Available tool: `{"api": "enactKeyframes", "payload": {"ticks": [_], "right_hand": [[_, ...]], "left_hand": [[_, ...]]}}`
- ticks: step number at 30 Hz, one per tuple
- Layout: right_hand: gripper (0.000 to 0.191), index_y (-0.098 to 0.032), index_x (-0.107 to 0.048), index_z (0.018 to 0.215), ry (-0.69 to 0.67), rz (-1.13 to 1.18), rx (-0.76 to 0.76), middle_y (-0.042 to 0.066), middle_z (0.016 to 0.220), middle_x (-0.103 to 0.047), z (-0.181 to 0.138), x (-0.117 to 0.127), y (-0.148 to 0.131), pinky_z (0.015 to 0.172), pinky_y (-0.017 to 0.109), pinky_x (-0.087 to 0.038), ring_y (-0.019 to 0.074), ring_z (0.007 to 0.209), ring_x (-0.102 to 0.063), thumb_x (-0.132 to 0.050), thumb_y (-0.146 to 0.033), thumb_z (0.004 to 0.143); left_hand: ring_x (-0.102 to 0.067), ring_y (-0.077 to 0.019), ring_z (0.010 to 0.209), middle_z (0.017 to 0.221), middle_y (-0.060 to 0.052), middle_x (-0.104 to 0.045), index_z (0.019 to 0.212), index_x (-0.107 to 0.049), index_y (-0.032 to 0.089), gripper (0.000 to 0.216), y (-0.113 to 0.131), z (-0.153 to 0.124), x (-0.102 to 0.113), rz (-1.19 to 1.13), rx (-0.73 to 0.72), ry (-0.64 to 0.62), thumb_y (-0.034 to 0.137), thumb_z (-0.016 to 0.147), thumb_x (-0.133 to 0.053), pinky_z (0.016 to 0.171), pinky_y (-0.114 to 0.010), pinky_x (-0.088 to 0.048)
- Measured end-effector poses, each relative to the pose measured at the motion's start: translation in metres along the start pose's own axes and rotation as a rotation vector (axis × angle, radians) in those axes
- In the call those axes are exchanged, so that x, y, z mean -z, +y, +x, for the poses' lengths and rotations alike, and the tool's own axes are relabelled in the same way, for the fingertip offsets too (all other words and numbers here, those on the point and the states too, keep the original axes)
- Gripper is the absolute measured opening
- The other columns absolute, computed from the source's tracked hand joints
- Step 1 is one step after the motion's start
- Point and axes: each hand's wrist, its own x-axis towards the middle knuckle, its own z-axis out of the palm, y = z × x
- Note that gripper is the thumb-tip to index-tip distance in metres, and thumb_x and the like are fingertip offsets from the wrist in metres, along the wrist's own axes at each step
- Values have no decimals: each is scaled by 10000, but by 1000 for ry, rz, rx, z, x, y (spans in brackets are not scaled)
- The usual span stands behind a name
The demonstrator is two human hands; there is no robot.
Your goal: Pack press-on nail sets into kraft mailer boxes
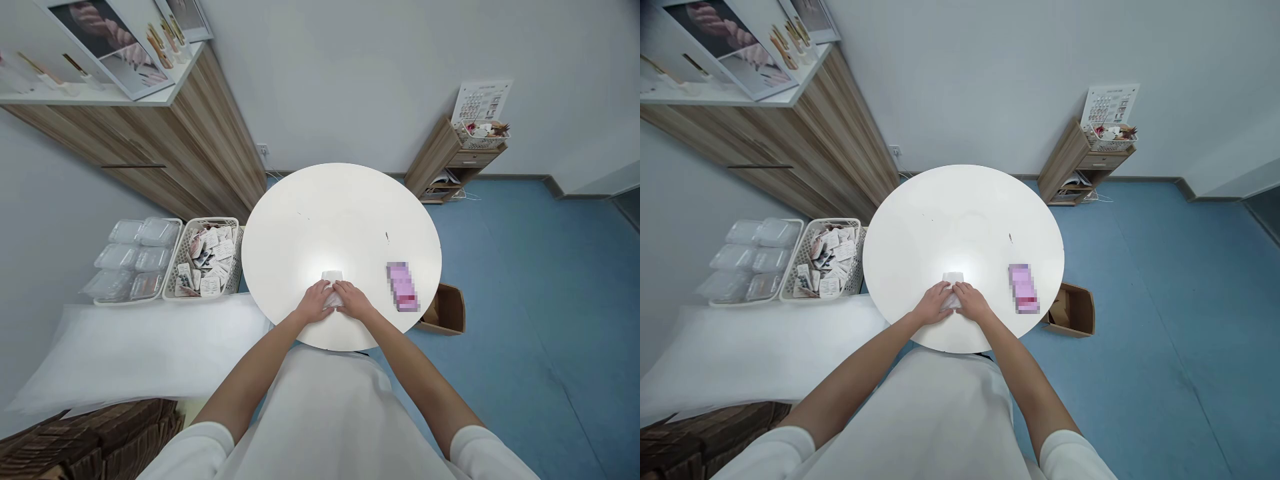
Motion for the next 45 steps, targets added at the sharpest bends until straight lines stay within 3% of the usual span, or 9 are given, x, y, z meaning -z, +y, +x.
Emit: {"api": "enactKeyframes", "payload": {"ticks": [6,12,18,22,27,31,35,40,45], "right_hand": [[687,-171,-339,1264,-27,100,-43,121,1281,-405,-20,-5,-14,970,434,-327,275,1193,-330,-623,-238,642],[670,-161,-349,1273,-37,134,-56,120,1281,-399,-48,-15,-27,972,400,-317,260,1183,-327,-589,-247,653],[460,-195,-533,1099,-41,209,-142,105,1201,-446,-32,2,-21,888,396,-355,269,1111,-365,-597,-316,660],[214,-200,-612,862,-73,326,-255,74,1049,-490,-18,13,-16,826,339,-380,227,1003,-428,-563,-327,697],[240,-185,-578,805,-46,488,-427,30,850,-552,-1,10,-10,672,273,-408,163,758,-510,-464,-392,761],[307,-200,-497,1001,104,460,-535,45,940,-559,7,1,-9,676,270,-398,179,826,-526,-477,-383,755],[488,-207,-359,1143,252,413,-681,68,1013,-512,9,-7,-10,667,283,-400,192,862,-523,-509,-405,722],[356,-230,-395,993,235,386,-750,14,875,-524,14,-9,-12,555,265,-362,168,709,-514,-491,-446,726],[140,-234,-458,842,173,341,-637,-3,855,-499,14,-7,-14,540,249,-342,122,625,-473,-416,-360,801]], "left_hand": [[-322,-267,1204,1285,-119,-391,1230,-362,197,653,8,-18,-4,-54,17,-23,360,639,-586,965,-410,-276],[-272,-252,1248,1299,-112,-400,1225,-372,184,552,20,-47,-16,-28,10,-55,197,685,-489,1001,-437,-184],[-311,-278,1208,1191,-75,-475,1092,-500,224,438,18,-26,-3,-87,162,-32,192,655,-512,942,-442,-276],[-506,-221,927,987,-54,-532,891,-584,223,237,9,-12,4,-340,280,-36,312,675,-545,793,-350,-413],[-522,-149,661,742,-10,-550,790,-553,185,231,-1,1,0,-596,476,50,396,698,-543,622,-271,-437],[-545,-135,677,788,-14,-567,1002,-465,184,371,0,8,-7,-630,695,157,361,697,-581,652,-265,-443],[-548,-105,649,921,-36,-546,1031,-442,187,390,4,6,-12,-602,738,245,325,695,-585,661,-266,-451],[-550,-124,656,748,-7,-566,851,-518,184,203,4,6,-14,-608,760,262,306,695,-564,668,-273,-450],[-579,-150,710,741,-17,-604,796,-553,187,181,5,11,-10,-608,859,250,309,667,-590,681,-281,-453]]}}
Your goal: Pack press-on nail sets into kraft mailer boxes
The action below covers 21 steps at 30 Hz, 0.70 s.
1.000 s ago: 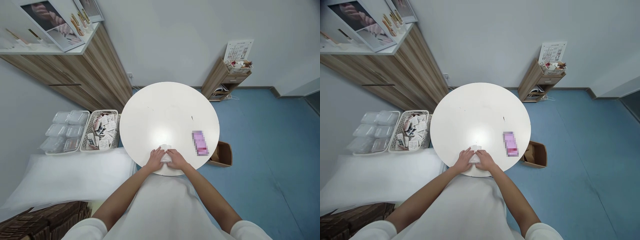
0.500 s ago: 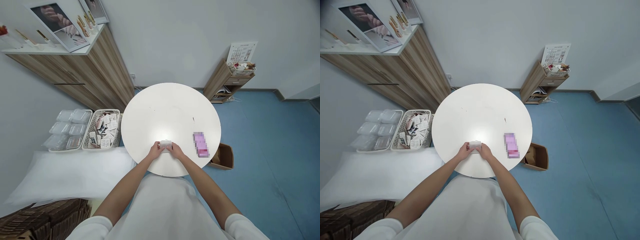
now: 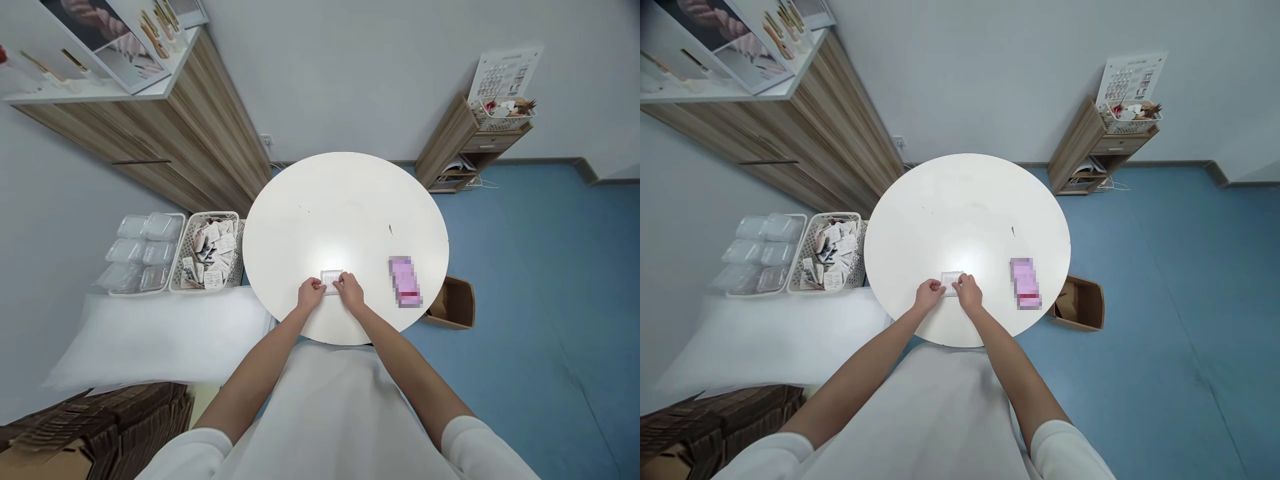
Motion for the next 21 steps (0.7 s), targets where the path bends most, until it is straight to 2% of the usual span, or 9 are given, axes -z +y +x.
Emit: {"api": "enactKeyframes", "payload": {"ticks": [5,8,13,17,21], "right_hand": [[210,-231,-483,990,-8,128,116,42,1028,-467,-14,8,14,617,281,-413,123,682,-505,-388,-299,815],[292,-227,-448,1077,29,234,85,62,1075,-465,-21,14,26,671,306,-436,130,692,-520,-391,-314,804],[336,-209,-443,1058,-42,340,-60,54,981,-531,-21,20,35,655,291,-444,143,704,-548,-404,-394,780],[347,-213,-452,977,-114,335,-143,33,913,-554,-12,23,31,616,268,-429,148,714,-567,-406,-480,761],[357,-215,-452,945,-83,278,-167,19,851,-557,-1,24,24,572,257,-402,138,652,-558,-381,-515,767]], "left_hand": [[-586,-159,780,828,-39,-623,859,-552,187,196,5,-7,-1,12,12,30,308,707,-546,722,-288,-453],[-576,-165,828,900,-62,-615,901,-540,179,223,6,-13,-6,21,9,75,328,740,-499,746,-293,-443],[-563,-188,855,977,-99,-581,962,-511,164,380,8,-19,-11,77,95,167,468,738,-479,737,-305,-428],[-572,-215,845,931,-99,-593,981,-493,172,491,14,-19,-9,93,232,147,588,728,-430,694,-309,-418],[-575,-220,828,873,-89,-603,995,-492,175,448,17,-16,-9,129,254,132,544,744,-447,683,-306,-410]]}}
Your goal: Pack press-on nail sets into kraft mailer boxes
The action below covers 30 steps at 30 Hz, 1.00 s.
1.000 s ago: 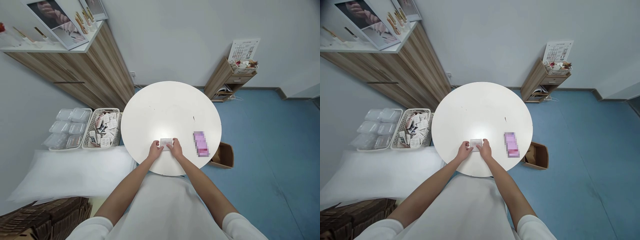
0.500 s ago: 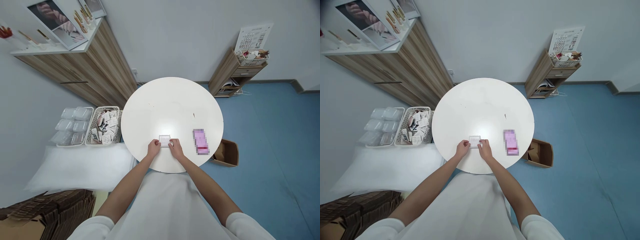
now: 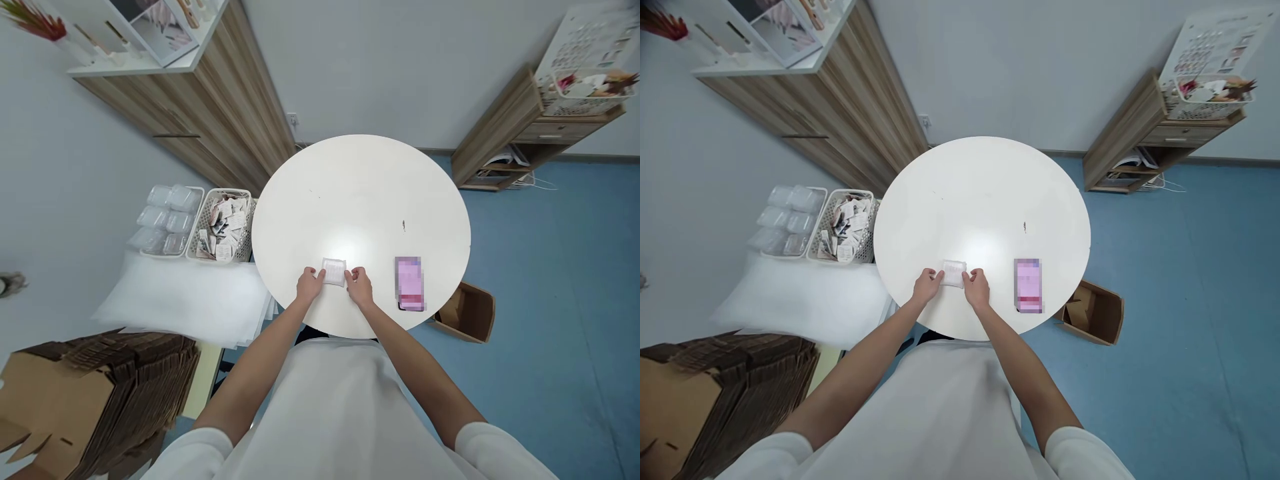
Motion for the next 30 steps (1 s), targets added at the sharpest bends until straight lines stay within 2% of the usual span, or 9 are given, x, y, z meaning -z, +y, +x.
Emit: {"api": "enactKeyframes", "payload": {"ticks": [5,9,13,16,19,30], "right_hand": [[267,-220,-482,935,31,-56,71,11,835,-571,3,-10,-5,589,260,-395,140,678,-540,-427,-418,764],[232,-228,-490,930,40,40,62,3,848,-565,1,-19,-4,575,260,-427,129,657,-536,-427,-372,759],[269,-220,-505,953,44,135,31,10,852,-541,0,-30,-7,557,260,-463,119,624,-537,-454,-373,737],[322,-203,-515,1004,65,137,57,15,847,-534,2,-45,-17,623,279,-481,114,624,-541,-479,-352,720],[376,-196,-510,1062,64,128,84,12,836,-538,9,-68,-36,689,293,-478,119,657,-555,-496,-317,706],[403,-197,-527,1096,14,166,161,7,822,-566,63,-151,-118,729,296,-474,123,684,-565,-501,-253,698]], "left_hand": [[-578,-173,773,834,-49,-611,976,-519,191,319,-1,6,-4,-74,-49,-30,416,750,-514,666,-271,-422],[-579,-143,746,845,-43,-620,903,-560,186,229,-6,10,-5,-180,-78,-75,345,738,-556,665,-256,-441],[-581,-133,718,845,-49,-623,855,-577,170,176,-12,14,4,-252,-116,-105,287,725,-580,676,-262,-459],[-577,-117,677,894,-53,-612,919,-561,168,217,-21,23,18,-282,-154,-92,259,724,-581,675,-268,-468],[-572,-110,675,933,-57,-600,963,-546,167,240,-33,39,37,-279,-225,-26,220,729,-565,687,-273,-469],[-580,-149,781,970,-77,-602,1057,-554,155,336,-63,123,110,-247,-339,151,166,721,-554,745,-305,-486]]}}
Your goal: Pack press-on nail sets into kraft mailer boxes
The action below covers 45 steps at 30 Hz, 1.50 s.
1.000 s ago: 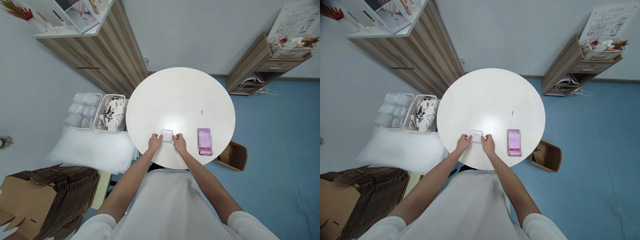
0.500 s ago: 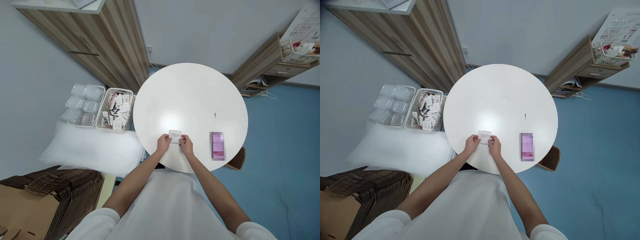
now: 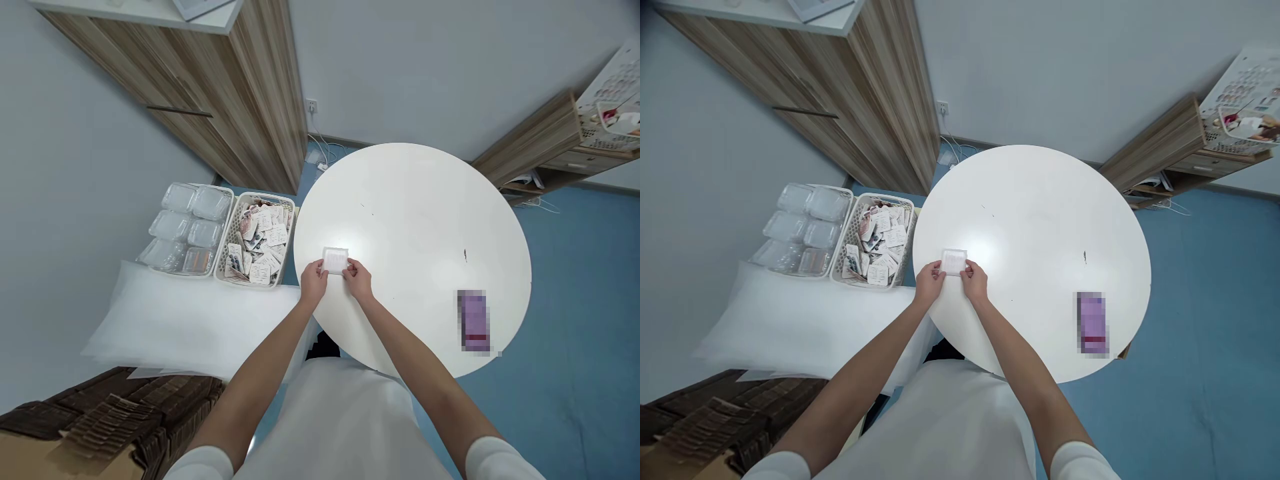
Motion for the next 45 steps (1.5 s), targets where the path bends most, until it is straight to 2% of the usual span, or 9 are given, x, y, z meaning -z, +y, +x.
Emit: {"api": "enactKeyframes", "payload": {"ticks": [5,10,22,29,33,37,41,43,45], "right_hand": [[412,-198,-526,1116,-22,7,13,-1,814,-564,26,-27,-18,732,286,-467,110,663,-553,-498,-258,710],[427,-203,-516,1140,-37,-6,20,-2,822,-560,42,-35,-29,746,281,-459,108,683,-547,-501,-268,718],[437,-218,-497,1172,-49,-62,6,1,849,-566,41,-32,-36,774,277,-436,113,748,-539,-461,-328,750],[560,-215,-398,1255,-38,-68,-47,51,1031,-513,34,-24,-35,726,279,-449,113,715,-530,-469,-439,747],[586,-233,-337,1273,-19,-55,-76,42,1047,-490,13,-8,-23,682,270,-459,100,671,-514,-465,-451,745],[557,-247,-345,1245,-58,-18,-99,35,1043,-489,-29,14,-1,661,277,-465,90,631,-510,-477,-434,738],[487,-217,-411,1179,-177,-48,-99,32,978,-518,-74,38,30,660,291,-466,92,607,-510,-485,-391,730],[460,-207,-435,1150,-236,-81,-78,30,944,-533,-91,49,44,647,293,-467,99,604,-509,-486,-372,724],[418,-198,-472,1104,-303,-112,-42,24,876,-554,-102,58,55,630,296,-468,111,599,-510,-478,-367,722]], "left_hand": [[-574,-162,827,959,-85,-602,1055,-567,154,348,-8,36,15,5,40,53,144,707,-561,751,-306,-492],[-565,-152,849,985,-84,-591,1078,-552,157,368,-14,57,14,-89,71,70,146,710,-557,759,-291,-498],[-546,-143,877,1046,-86,-555,1085,-529,172,362,-16,58,9,-168,106,81,169,723,-537,740,-275,-495],[-524,-155,925,1128,-99,-485,1129,-490,177,395,-4,50,18,-110,150,96,221,740,-545,747,-263,-479],[-491,-170,995,1167,-107,-440,1159,-453,185,429,0,35,19,-115,155,117,228,742,-544,736,-259,-478],[-477,-184,1033,1164,-104,-445,1134,-458,187,410,0,4,11,-133,126,175,228,735,-540,755,-283,-468],[-554,-153,868,957,-73,-578,959,-554,169,220,1,-47,2,-221,106,112,256,772,-476,706,-272,-474],[-574,-139,739,824,-52,-613,870,-581,166,184,1,-77,1,-251,126,32,276,768,-475,668,-270,-476],[-579,-138,699,776,-40,-622,837,-591,171,184,0,-109,1,-278,151,-11,301,758,-487,654,-270,-477]]}}
